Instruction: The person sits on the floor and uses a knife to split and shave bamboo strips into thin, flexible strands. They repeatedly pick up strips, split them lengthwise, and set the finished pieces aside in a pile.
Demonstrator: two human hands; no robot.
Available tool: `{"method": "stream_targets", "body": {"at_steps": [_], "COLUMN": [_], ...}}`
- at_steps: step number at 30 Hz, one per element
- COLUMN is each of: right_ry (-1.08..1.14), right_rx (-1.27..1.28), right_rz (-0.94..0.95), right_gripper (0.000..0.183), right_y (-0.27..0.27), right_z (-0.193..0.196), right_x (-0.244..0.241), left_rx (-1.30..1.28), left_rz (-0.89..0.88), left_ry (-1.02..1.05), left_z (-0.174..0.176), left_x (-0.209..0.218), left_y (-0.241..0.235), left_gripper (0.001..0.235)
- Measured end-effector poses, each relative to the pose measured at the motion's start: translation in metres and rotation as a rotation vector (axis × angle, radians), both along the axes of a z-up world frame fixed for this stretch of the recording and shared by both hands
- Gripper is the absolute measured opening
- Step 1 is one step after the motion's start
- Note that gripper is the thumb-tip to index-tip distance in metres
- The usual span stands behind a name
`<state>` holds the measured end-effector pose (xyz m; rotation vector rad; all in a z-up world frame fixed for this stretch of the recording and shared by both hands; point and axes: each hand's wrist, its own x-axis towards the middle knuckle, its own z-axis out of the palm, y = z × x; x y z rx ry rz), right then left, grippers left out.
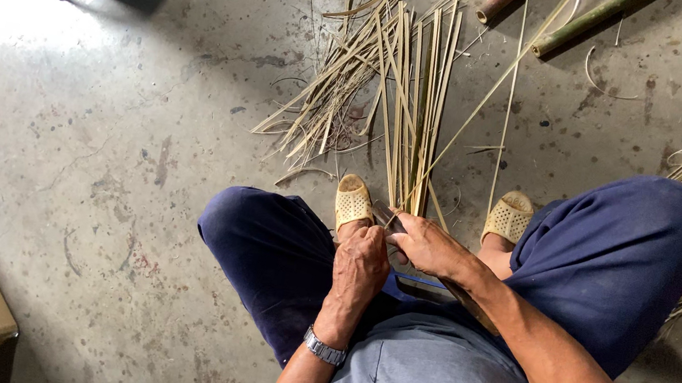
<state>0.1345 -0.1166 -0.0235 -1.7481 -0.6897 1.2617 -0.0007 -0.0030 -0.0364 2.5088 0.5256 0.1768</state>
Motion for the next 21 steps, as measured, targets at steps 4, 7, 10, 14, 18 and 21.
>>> {"method": "stream_targets", "body": {"at_steps": [4,7,10,14,18,21], "right_ry": [0.285,0.189,0.03,-0.419,-0.287,-0.309], "right_rx": [-0.075,-0.075,0.003,-0.125,-0.103,0.03], "right_rz": [-0.001,-0.023,0.032,0.238,0.177,0.179], "right_gripper": [0.026,0.022,0.024,0.027,0.026,0.027], "right_y": [-0.008,-0.017,-0.017,-0.013,-0.021,-0.023], "right_z": [-0.011,-0.022,-0.03,-0.033,-0.039,-0.061], "right_x": [0.005,0.007,-0.001,-0.009,-0.008,-0.014], "left_rx": [0.026,0.047,0.072,-0.074,-0.124,-0.057], "left_rz": [0.042,0.064,-0.022,-0.065,-0.081,-0.083], "left_ry": [0.058,-0.136,-0.36,-0.224,-0.22,-0.268], "left_z": [0.042,0.071,0.08,0.073,0.065,0.059], "left_x": [-0.001,0.007,0.032,0.058,0.062,0.057], "left_y": [0.006,0.004,0.005,0.002,0.001,0.0], "left_gripper": [0.013,0.031,0.049,0.03,0.015,0.013]}}
